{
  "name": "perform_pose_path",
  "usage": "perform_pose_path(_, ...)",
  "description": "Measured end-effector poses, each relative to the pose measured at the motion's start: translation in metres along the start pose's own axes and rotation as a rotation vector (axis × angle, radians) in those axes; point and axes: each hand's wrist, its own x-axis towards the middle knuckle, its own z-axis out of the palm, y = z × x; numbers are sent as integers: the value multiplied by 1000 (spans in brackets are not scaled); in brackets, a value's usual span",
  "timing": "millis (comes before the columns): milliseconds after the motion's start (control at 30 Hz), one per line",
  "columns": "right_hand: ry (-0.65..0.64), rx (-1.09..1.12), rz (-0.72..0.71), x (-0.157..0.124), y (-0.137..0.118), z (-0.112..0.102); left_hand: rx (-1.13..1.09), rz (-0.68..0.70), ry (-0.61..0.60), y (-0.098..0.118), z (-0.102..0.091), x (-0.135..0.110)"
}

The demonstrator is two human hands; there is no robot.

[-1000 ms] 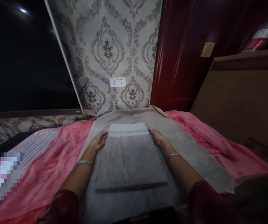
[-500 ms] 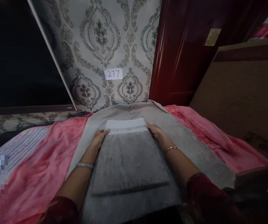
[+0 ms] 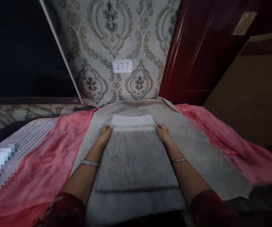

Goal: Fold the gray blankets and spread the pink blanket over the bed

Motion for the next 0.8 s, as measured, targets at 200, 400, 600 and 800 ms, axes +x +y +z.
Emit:
perform_pose_path(200, 5, -79, -207, -13, -17, -12, 93, 89, 71, -4, -2, -5)
perform_pose_path(400, -381, -381, -780, -58, -73, -9, 386, 587, -32, 16, 1, -19)
perform_pose_path(600, -813, -602, -924, -102, -90, 21, 978, 609, -590, 13, 15, -22)
perform_pose_path(800, -943, -608, -856, -111, -84, 22, 1060, 541, -627, 10, 16, -23)
